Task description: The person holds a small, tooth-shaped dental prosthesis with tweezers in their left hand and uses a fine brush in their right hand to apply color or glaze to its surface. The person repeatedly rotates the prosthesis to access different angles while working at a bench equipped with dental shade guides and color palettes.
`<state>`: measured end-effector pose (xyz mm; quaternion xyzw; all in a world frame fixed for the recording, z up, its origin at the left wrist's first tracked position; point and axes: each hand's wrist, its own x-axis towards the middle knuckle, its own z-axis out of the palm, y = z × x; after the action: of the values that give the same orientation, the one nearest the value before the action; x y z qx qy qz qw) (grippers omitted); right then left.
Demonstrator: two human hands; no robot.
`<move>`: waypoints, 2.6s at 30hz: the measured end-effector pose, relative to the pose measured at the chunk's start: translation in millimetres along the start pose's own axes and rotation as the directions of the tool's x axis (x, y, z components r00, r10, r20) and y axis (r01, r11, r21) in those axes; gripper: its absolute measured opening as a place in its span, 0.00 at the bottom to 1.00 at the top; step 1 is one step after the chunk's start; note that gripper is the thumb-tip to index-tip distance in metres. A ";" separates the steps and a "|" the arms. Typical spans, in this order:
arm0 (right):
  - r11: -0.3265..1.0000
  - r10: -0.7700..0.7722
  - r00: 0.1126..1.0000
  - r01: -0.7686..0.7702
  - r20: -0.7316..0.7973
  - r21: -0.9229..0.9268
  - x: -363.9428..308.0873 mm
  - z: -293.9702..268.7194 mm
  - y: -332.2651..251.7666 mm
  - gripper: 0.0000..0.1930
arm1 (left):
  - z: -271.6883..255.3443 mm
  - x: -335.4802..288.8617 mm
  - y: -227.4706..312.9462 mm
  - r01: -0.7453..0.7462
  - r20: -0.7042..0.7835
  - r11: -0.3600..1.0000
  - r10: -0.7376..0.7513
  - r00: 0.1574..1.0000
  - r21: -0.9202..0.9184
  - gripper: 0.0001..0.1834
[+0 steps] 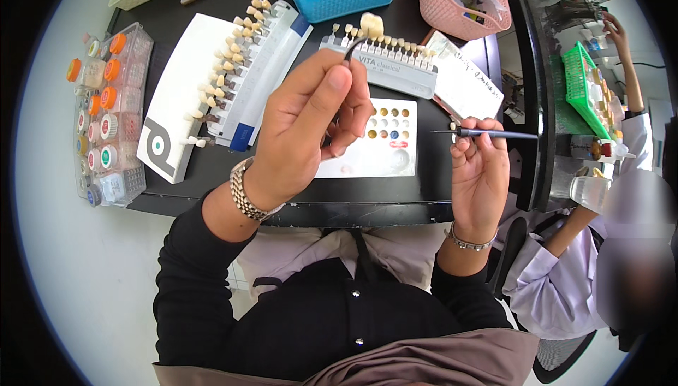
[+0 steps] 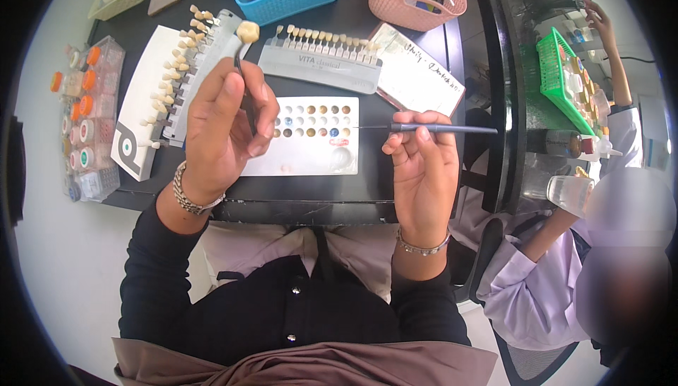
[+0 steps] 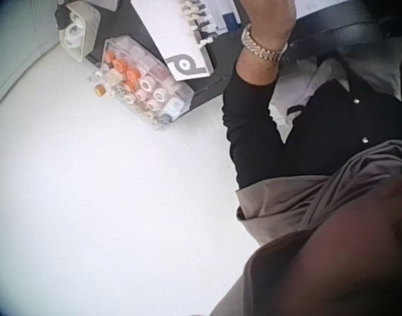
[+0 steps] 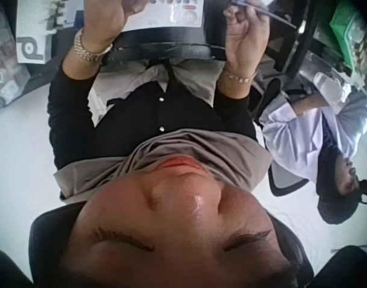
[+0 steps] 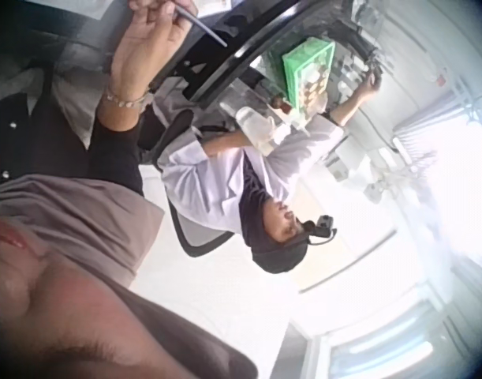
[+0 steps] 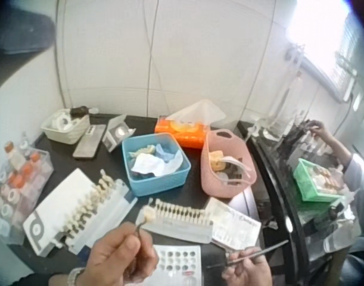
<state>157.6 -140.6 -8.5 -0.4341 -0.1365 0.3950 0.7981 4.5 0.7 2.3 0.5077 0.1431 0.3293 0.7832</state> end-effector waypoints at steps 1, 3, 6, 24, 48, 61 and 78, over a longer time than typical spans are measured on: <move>0.999 -0.018 1.000 0.017 -0.005 -0.038 -2.3 -2.9 3.9 0.06 | -2.0 1.5 -1.4 -0.027 -0.007 1.000 0.027 1.000 0.009 0.13; 0.986 -0.083 0.996 0.077 -0.038 -0.149 -8.2 -5.6 14.9 0.06 | -5.2 2.4 -1.8 -0.032 -0.031 0.999 0.033 0.999 0.013 0.13; 0.931 -0.163 0.985 0.133 -0.060 -0.340 -17.4 -13.3 27.5 0.06 | -3.8 4.9 3.6 0.022 -0.094 1.000 -0.023 0.995 -0.017 0.12; 0.751 -0.362 0.930 0.329 0.059 -0.572 -22.9 -26.4 33.0 0.06 | 1.7 0.7 -3.3 0.171 0.002 0.983 -0.172 0.985 0.071 0.14; 0.780 -0.253 0.890 0.420 0.380 -0.464 51.4 2.1 10.1 0.07 | 1.8 -2.3 -1.3 0.142 -0.046 0.986 -0.139 0.989 0.086 0.14; 0.804 -0.227 0.897 0.392 0.379 -0.447 52.5 0.2 0.4 0.04 | 1.9 -2.1 -2.8 0.144 -0.048 0.990 -0.143 0.989 0.012 0.13; 0.557 -0.106 0.833 0.502 0.543 -0.661 47.1 1.9 4.3 0.04 | 1.5 -1.2 -3.3 0.126 -0.033 0.988 -0.124 0.992 0.087 0.14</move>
<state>185.0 -102.9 -16.8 -0.6033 -0.5474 0.2337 0.5309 5.7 -2.0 -0.1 0.5277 0.1998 0.2797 0.7768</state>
